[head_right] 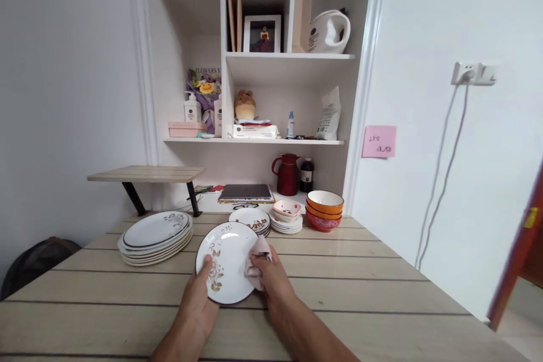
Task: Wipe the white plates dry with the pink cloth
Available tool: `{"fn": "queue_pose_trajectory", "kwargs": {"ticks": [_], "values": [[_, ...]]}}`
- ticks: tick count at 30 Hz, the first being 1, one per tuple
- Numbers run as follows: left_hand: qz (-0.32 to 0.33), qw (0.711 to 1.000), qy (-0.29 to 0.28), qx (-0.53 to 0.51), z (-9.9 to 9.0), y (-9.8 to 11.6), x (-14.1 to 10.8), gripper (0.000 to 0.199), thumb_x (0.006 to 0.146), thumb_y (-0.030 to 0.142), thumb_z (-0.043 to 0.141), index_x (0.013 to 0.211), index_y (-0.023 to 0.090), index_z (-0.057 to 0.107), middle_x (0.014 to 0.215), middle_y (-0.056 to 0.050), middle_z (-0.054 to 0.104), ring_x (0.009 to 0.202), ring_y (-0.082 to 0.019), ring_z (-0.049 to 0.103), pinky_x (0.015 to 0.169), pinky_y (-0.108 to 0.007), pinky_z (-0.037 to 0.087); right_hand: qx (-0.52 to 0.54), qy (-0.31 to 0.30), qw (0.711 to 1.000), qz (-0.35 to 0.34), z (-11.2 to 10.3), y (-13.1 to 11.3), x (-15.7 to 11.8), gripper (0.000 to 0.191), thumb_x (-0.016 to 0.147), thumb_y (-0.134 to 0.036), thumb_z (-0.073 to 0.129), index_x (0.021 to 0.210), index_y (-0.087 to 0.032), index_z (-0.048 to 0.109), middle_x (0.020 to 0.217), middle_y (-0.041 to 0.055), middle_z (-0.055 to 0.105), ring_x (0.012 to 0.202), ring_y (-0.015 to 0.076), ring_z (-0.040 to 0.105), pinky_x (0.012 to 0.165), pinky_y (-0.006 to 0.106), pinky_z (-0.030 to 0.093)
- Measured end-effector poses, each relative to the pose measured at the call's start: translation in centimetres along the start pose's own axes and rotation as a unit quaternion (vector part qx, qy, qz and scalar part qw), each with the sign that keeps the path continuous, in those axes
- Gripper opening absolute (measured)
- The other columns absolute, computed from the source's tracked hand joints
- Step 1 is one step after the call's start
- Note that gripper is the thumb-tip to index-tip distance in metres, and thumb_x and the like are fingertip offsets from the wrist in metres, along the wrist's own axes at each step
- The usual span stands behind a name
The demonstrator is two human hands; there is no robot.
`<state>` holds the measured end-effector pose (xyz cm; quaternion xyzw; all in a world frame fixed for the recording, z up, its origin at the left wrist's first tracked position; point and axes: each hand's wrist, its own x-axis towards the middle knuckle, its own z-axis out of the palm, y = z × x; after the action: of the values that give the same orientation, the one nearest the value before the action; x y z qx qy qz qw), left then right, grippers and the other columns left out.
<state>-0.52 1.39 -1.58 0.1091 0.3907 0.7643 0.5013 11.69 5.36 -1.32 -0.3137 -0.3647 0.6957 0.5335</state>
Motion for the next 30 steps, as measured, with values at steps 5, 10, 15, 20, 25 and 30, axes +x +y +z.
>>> {"fn": "queue_pose_trajectory", "kwargs": {"ticks": [5, 10, 15, 20, 25, 30], "values": [[-0.010, 0.998, -0.057, 0.024, 0.3, 0.2, -0.6, 0.039, 0.081, 0.028, 0.063, 0.117, 0.013, 0.059, 0.103, -0.016, 0.073, 0.084, -0.025, 0.071, 0.081, -0.040, 0.055, 0.023, 0.061, 0.997, 0.040, 0.3, -0.2, 0.0, 0.045, 0.065, -0.022, 0.068, 0.107, -0.020, 0.054, 0.080, 0.0026, 0.071, 0.065, 0.0173, 0.066, 0.060, 0.028, 0.052], [-0.107, 0.972, -0.210, 0.010, 0.9, 1.3, -1.9, 0.053, 0.079, 0.033, 0.065, 0.128, 0.017, 0.053, 0.113, -0.016, 0.070, 0.094, -0.027, 0.069, 0.086, -0.043, 0.052, -0.076, 0.019, 0.997, 0.003, -2.1, -4.2, 0.7, 0.046, 0.060, -0.016, 0.068, 0.105, -0.019, 0.060, 0.078, 0.0019, 0.070, 0.062, 0.0155, 0.063, 0.056, 0.025, 0.047], [-0.161, 0.947, -0.263, 0.094, 0.9, 2.3, -2.9, 0.059, 0.074, 0.027, 0.071, 0.129, 0.020, 0.054, 0.107, -0.015, 0.072, 0.096, -0.029, 0.069, 0.087, -0.043, 0.051, -0.224, -0.108, 0.969, 0.006, -3.0, -7.4, -1.0, 0.044, 0.056, -0.016, 0.071, 0.099, -0.019, 0.066, 0.081, 0.0009, 0.069, 0.070, 0.0168, 0.061, 0.063, 0.025, 0.044], [-0.167, 0.933, -0.251, 0.197, 0.4, 2.0, -3.1, 0.053, 0.070, 0.026, 0.074, 0.119, 0.012, 0.061, 0.101, -0.018, 0.073, 0.093, -0.030, 0.069, 0.084, -0.040, 0.052, -0.279, -0.122, 0.952, -0.027, -2.4, -7.4, -1.7, 0.038, 0.059, -0.016, 0.066, 0.096, -0.020, 0.067, 0.083, 0.0006, 0.069, 0.070, 0.0171, 0.058, 0.063, 0.026, 0.040], [-0.139, 0.947, -0.223, 0.184, 0.2, 0.9, -2.7, 0.047, 0.072, 0.029, 0.073, 0.113, 0.007, 0.064, 0.096, -0.020, 0.074, 0.091, -0.030, 0.070, 0.084, -0.041, 0.052, -0.260, -0.102, 0.959, -0.044, -2.6, -6.9, -0.9, 0.040, 0.060, -0.019, 0.068, 0.100, -0.019, 0.067, 0.081, 0.0013, 0.068, 0.071, 0.0178, 0.058, 0.062, 0.026, 0.041], [-0.150, 0.976, -0.140, 0.071, 0.3, 0.4, -1.9, 0.047, 0.074, 0.023, 0.071, 0.117, 0.007, 0.060, 0.097, -0.021, 0.073, 0.093, -0.032, 0.069, 0.083, -0.045, 0.054, -0.189, -0.037, 0.980, -0.047, -2.8, -5.5, 0.0, 0.049, 0.063, -0.023, 0.070, 0.111, -0.020, 0.061, 0.085, 0.0019, 0.069, 0.076, 0.0187, 0.062, 0.067, 0.027, 0.045]]}}
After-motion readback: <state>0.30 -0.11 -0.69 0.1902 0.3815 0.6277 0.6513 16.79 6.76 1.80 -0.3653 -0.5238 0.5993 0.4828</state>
